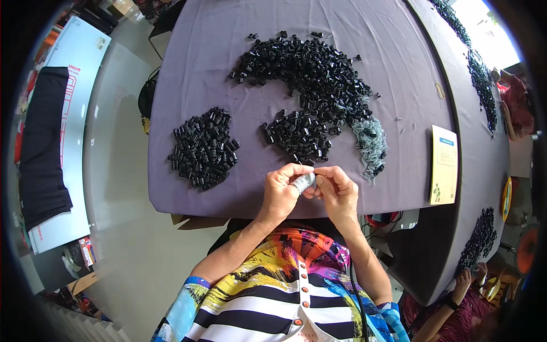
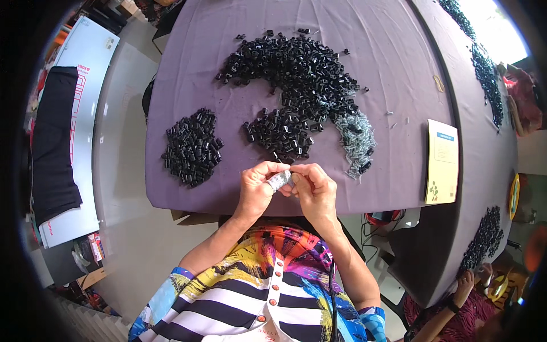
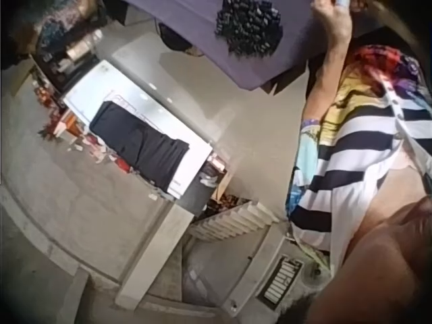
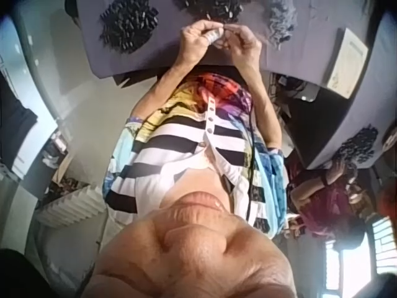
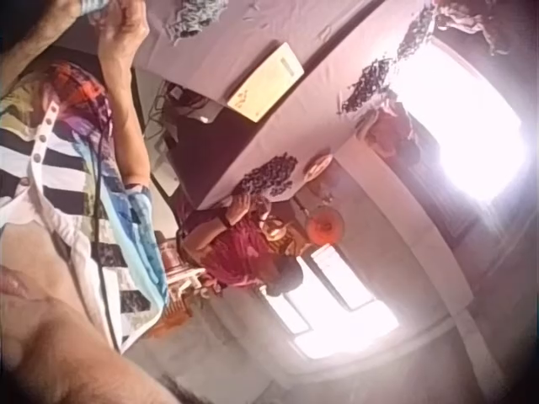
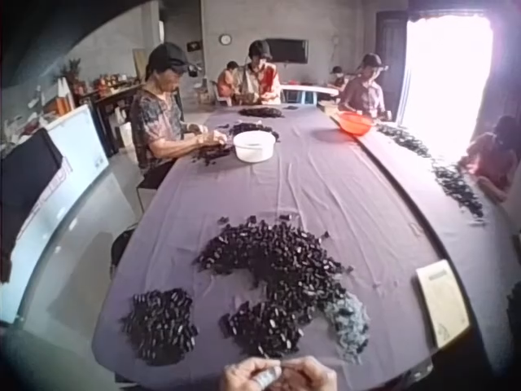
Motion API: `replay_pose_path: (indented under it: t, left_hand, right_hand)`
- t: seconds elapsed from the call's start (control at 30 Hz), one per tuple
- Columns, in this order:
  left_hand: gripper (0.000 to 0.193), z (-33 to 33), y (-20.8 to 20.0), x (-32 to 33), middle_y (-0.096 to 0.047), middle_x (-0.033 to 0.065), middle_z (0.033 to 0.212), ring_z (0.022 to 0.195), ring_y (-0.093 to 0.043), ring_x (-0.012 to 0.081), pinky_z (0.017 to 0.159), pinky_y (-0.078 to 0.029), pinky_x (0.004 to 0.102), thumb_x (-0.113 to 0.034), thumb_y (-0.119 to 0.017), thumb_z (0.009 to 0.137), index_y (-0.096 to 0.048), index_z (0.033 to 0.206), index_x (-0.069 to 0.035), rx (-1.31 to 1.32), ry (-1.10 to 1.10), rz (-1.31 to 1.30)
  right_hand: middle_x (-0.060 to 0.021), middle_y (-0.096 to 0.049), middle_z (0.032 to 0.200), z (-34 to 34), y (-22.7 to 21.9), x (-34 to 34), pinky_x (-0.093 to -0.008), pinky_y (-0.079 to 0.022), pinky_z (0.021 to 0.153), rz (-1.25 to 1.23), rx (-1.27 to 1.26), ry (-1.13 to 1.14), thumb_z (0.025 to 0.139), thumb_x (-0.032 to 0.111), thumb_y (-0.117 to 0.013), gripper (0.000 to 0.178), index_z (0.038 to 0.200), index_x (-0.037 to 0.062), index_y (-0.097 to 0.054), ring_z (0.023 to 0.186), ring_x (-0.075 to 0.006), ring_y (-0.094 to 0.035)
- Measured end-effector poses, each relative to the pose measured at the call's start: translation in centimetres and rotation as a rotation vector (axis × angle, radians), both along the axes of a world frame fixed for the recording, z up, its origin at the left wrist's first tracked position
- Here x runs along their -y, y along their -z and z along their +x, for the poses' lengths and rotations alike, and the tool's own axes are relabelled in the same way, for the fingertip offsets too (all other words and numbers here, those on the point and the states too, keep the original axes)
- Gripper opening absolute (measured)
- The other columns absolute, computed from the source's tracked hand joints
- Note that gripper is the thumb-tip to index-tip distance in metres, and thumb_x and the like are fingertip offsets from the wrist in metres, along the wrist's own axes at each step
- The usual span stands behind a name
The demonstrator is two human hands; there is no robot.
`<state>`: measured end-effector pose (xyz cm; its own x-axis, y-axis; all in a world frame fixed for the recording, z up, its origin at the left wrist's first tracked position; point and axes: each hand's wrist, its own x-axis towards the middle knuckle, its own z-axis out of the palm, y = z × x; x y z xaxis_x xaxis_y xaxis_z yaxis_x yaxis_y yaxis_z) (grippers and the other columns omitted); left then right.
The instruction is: The person sorts small black plastic components by hand on a table, placing them into a white container.
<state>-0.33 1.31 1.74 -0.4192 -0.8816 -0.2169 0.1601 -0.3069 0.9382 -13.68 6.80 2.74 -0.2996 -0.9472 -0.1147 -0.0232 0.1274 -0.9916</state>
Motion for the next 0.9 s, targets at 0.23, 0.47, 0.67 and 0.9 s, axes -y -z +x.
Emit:
replay_pose_path:
  t: [0.23, 0.47, 0.67, 0.9]
  left_hand:
    - [0.018, 0.0, -0.3, -1.4, -0.068, 0.0056, 0.081, 0.068, -0.065, 0.0096, 0.063, -0.055, 0.0241, 0.007, -0.050, 0.091, -0.063, 0.103, 0.005, 0.235, 0.002, -0.117]
    - [0.019, 0.5, -2.1, 0.4, -0.065, 0.0093, 0.075, 0.063, -0.064, 0.0120, 0.057, -0.053, 0.0258, 0.006, -0.048, 0.090, -0.060, 0.106, 0.004, 0.387, 0.208, -0.152]
    - [0.015, 0.7, 0.3, 0.7, -0.064, 0.0096, 0.075, 0.065, -0.062, 0.0121, 0.056, -0.050, 0.0267, 0.003, -0.051, 0.090, -0.060, 0.101, 0.003, 0.365, 0.160, -0.584]
    - [0.006, 0.4, 0.4, 0.1, -0.065, 0.0032, 0.076, 0.069, -0.053, 0.0035, 0.059, -0.046, 0.0237, -0.002, -0.064, 0.088, -0.063, 0.092, 0.001, 0.285, 0.071, -0.132]
  right_hand:
    - [-0.0077, -0.064, 0.085, 0.7, 1.3, -0.3, -0.0248, -0.050, 0.061, -0.174, -0.230, 0.069, 0.086, -0.005, -0.062, 0.010, 0.095, -0.0011, -0.064, 0.070, -0.0122, -0.063]
    - [-0.0130, -0.064, 0.086, 0.2, -0.5, 0.5, -0.0315, -0.051, 0.064, -0.249, -0.602, -0.048, 0.082, -0.003, -0.064, 0.016, 0.097, 0.0015, -0.061, 0.070, -0.0251, -0.064]
    - [-0.0148, -0.062, 0.091, -0.1, 0.2, 0.4, -0.0383, -0.050, 0.072, -0.327, -0.807, -0.149, 0.080, -0.005, -0.061, 0.025, 0.104, 0.0009, -0.056, 0.082, -0.0324, -0.061]
    - [-0.0159, -0.062, 0.094, 0.0, 0.7, 0.2, -0.0394, -0.049, 0.073, -0.357, -0.859, -0.166, 0.076, -0.008, -0.062, 0.032, 0.107, 0.0000, -0.056, 0.083, -0.0333, -0.060]
